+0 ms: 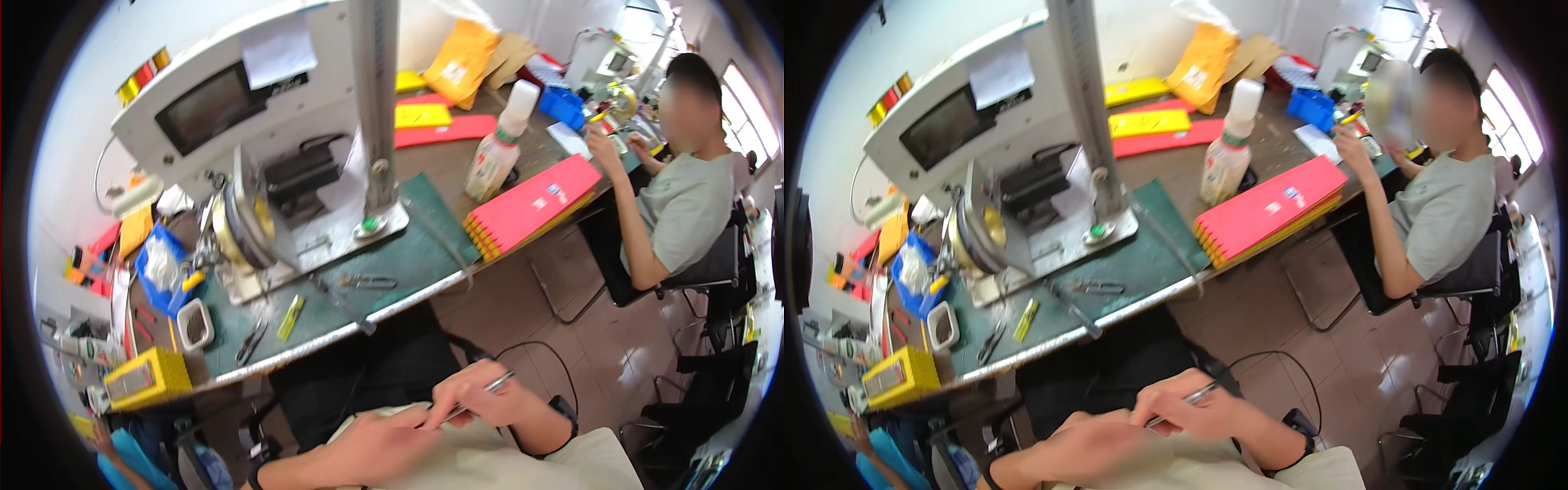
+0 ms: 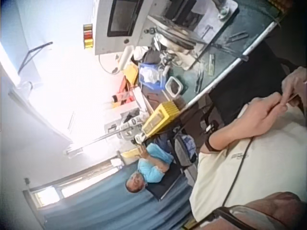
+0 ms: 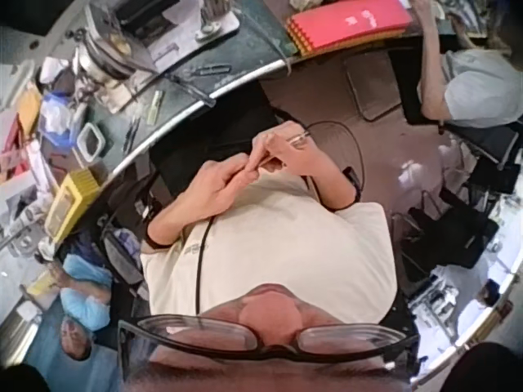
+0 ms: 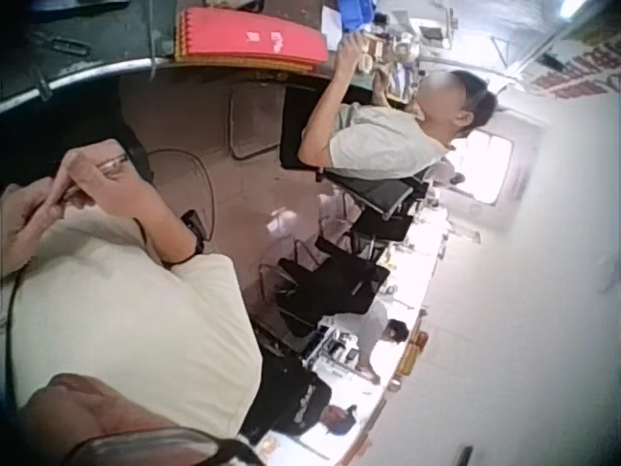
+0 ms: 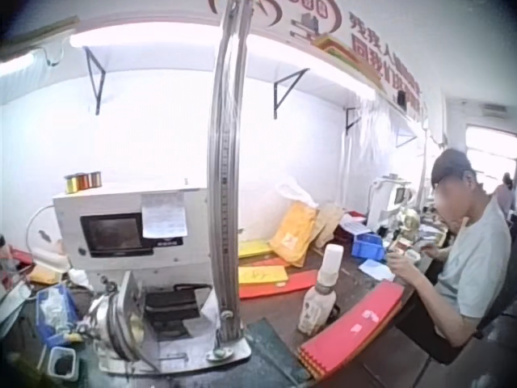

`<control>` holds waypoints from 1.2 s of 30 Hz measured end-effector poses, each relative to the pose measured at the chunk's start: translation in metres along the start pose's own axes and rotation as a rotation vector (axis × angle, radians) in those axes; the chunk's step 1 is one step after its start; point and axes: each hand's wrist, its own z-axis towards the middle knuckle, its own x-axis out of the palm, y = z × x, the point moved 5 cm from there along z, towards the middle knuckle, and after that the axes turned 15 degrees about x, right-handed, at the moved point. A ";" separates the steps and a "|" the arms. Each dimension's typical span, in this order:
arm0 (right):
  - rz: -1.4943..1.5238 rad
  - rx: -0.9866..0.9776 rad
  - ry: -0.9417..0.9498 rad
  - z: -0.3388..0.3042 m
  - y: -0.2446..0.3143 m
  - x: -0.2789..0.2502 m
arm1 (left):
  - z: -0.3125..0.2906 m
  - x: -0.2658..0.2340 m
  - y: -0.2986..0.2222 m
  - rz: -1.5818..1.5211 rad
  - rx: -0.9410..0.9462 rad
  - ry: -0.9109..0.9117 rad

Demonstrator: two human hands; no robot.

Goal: Applying adhesive to small components, manipulating them with pliers, and labeling a strip of assembled parts.

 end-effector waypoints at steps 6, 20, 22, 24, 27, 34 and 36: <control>0.102 -0.348 -0.202 -0.027 0.038 -0.035 | 0.021 -0.019 -0.032 0.018 0.079 0.044; -0.150 -0.654 -0.769 -0.085 0.144 -0.169 | 0.216 -0.051 -0.035 0.918 0.518 -0.434; -0.247 -0.603 -0.770 -0.083 0.140 -0.177 | 0.234 -0.048 -0.030 0.906 0.485 -0.397; -0.227 -0.603 -0.767 -0.083 0.133 -0.183 | 0.246 -0.046 -0.024 0.895 0.452 -0.360; -0.210 -0.600 -0.791 -0.087 0.124 -0.197 | 0.250 -0.045 -0.019 0.888 0.483 -0.356; -0.223 -0.534 -0.837 -0.094 0.123 -0.229 | 0.212 -0.055 -0.027 0.774 0.446 -0.354; -0.215 -0.510 -0.852 -0.096 0.125 -0.237 | 0.197 -0.060 -0.020 0.748 0.403 -0.344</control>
